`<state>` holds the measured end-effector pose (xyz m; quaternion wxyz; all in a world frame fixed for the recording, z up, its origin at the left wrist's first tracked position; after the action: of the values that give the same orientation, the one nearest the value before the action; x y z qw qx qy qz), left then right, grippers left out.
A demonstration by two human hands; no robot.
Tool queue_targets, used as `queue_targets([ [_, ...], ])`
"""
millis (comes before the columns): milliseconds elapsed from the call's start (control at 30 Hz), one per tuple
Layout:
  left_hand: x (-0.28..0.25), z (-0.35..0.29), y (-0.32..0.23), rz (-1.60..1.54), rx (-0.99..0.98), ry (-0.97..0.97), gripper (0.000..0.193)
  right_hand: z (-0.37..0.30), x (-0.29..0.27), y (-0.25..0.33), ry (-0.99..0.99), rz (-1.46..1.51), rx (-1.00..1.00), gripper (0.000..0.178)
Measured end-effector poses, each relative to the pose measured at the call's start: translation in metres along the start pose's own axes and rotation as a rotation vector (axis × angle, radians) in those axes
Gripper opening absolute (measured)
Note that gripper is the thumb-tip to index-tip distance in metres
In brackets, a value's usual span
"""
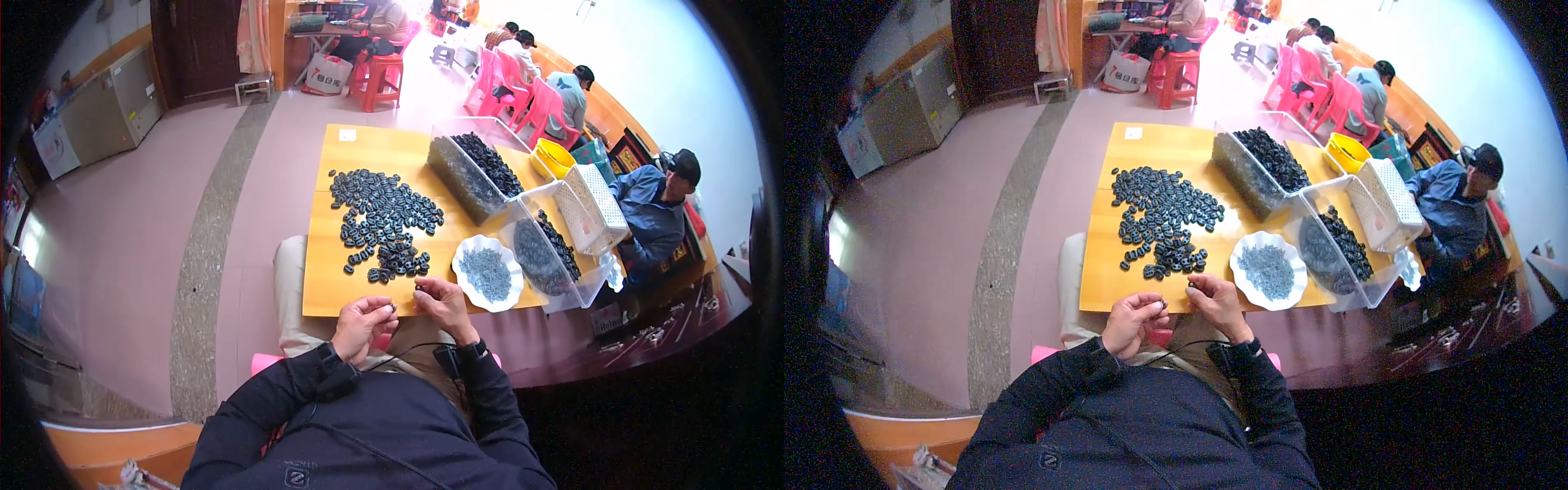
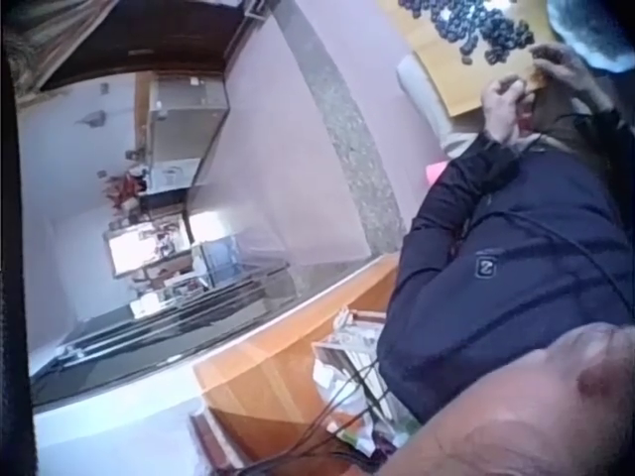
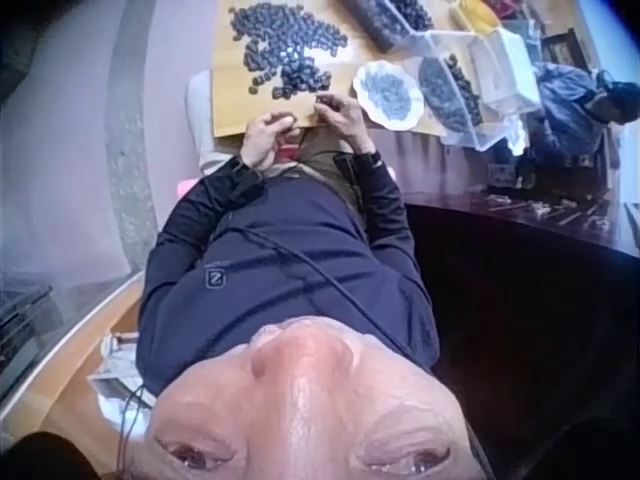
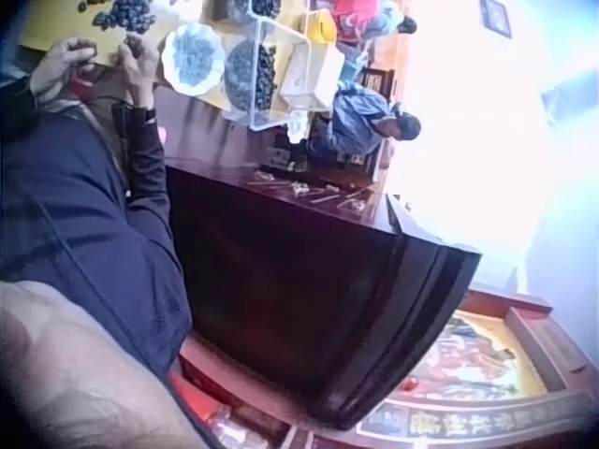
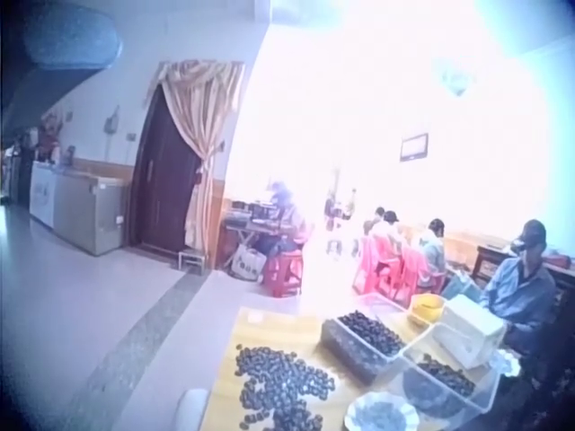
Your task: The person assembles cord locks by hand, picking up a plastic housing from the table and a metal spring from a dish. They insert the spring into the housing, press the components together, and place the completed cord lock back onto the table.
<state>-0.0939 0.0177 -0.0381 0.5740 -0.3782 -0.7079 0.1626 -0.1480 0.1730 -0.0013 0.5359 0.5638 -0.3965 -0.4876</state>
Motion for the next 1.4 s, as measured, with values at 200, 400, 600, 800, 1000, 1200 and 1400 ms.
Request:
queue_targets([
  [200, 0.0, 0.0, 0.0, 0.001, -0.012, 0.008, 0.021, 0.001, -0.002, -0.006, -0.014, 0.039, 0.055, 0.024],
  [400, 0.003, 0.001, -0.004, 0.049, 0.0, 0.02, 0.023, 0.002, 0.001, -0.002, 0.03, 0.056, 0.018, 0.025],
  [600, 0.001, 0.003, -0.001, 0.053, -0.005, 0.061, 0.028, 0.003, 0.0, -0.01, 0.05, 0.068, 0.058, 0.028],
  [800, 0.004, -0.001, -0.004, 0.049, -0.018, 0.015, 0.027, -0.001, 0.001, -0.001, 0.041, 0.053, 0.025, 0.025],
  [1000, 0.002, 0.001, -0.004, 0.046, 0.003, 0.015, 0.025, 0.001, 0.001, 0.0, 0.05, -0.019, -0.007, 0.024],
  [1200, -0.001, 0.006, -0.006, 0.058, 0.03, 0.032, 0.024, 0.003, 0.003, -0.007, 0.054, 0.111, 0.039, 0.025],
  [1400, 0.004, 0.004, -0.01, 0.043, 0.038, 0.043, 0.023, 0.002, 0.002, -0.006, 0.043, 0.127, 0.059, 0.021],
])
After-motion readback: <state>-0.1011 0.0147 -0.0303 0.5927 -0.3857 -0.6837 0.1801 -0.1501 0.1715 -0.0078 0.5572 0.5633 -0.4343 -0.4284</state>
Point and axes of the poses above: each hand's wrist, its own z-axis towards the middle knuckle, its own x-axis out of the palm, y = z × x, the point moved 10 cm from there along z, towards the middle knuckle, and after that the axes turned 2 degrees about x, right-handed, at the moved point
